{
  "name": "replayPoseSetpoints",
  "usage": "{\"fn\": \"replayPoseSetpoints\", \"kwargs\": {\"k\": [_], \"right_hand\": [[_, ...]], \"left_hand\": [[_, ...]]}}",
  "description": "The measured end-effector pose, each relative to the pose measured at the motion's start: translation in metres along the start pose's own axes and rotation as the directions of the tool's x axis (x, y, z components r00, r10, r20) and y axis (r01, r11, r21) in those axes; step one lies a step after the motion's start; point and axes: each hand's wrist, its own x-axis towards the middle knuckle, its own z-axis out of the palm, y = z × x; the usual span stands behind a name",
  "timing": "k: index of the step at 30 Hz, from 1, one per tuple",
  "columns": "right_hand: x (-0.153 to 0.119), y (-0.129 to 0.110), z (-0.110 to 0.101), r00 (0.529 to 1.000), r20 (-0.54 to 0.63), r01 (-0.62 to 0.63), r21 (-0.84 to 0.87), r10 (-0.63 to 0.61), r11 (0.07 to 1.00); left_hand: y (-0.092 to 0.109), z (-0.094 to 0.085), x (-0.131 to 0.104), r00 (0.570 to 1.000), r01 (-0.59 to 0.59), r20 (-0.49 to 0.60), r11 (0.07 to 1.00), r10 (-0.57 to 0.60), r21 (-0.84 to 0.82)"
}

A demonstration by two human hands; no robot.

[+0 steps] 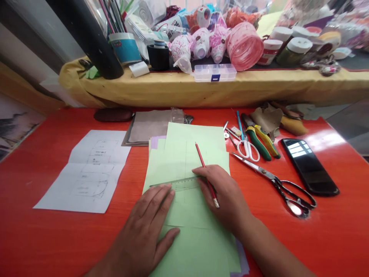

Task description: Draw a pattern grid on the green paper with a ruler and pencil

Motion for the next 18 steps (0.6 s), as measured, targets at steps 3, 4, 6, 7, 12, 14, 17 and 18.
{"fn": "replayPoseSetpoints", "kwargs": {"k": [3, 4, 6, 7, 12, 14, 17, 18], "right_hand": [[0.001, -0.001, 0.0, 1.0, -0.005, 0.004, 0.003, -0.004, 1.0], [0.001, -0.001, 0.0, 1.0, -0.006, 0.003, 0.003, -0.003, 1.0], [0.001, -0.002, 0.0, 1.0, -0.007, 0.003, 0.001, -0.003, 1.0], [0.001, -0.002, 0.0, 1.0, -0.009, 0.003, 0.001, -0.003, 1.0], [0.001, -0.003, 0.0, 0.999, -0.046, -0.009, 0.03, 0.01, 1.0], [0.001, -0.005, -0.001, 0.997, -0.068, -0.015, 0.055, 0.019, 0.998], [0.002, -0.013, -0.005, 0.994, -0.095, -0.041, 0.115, 0.052, 0.993], [0.002, -0.016, -0.006, 0.992, -0.1, -0.063, 0.144, 0.078, 0.988]], "left_hand": [[0.0, 0.001, 0.0, 1.0, 0.004, 0.003, 1.0, -0.004, -0.007], [0.0, 0.001, -0.001, 1.0, 0.005, 0.005, 1.0, -0.005, -0.011], [0.0, 0.002, -0.001, 1.0, 0.004, 0.006, 1.0, -0.004, -0.016], [0.001, 0.002, -0.001, 1.0, 0.004, 0.005, 1.0, -0.004, -0.015], [0.001, 0.002, 0.0, 1.0, 0.004, -0.012, 1.0, -0.004, -0.025], [0.001, 0.002, 0.001, 1.0, 0.004, -0.017, 1.0, -0.005, -0.03], [0.002, 0.002, 0.001, 1.0, 0.006, -0.023, 1.0, -0.006, -0.027], [0.002, 0.002, 0.0, 1.0, 0.008, -0.026, 1.0, -0.008, -0.022]]}}
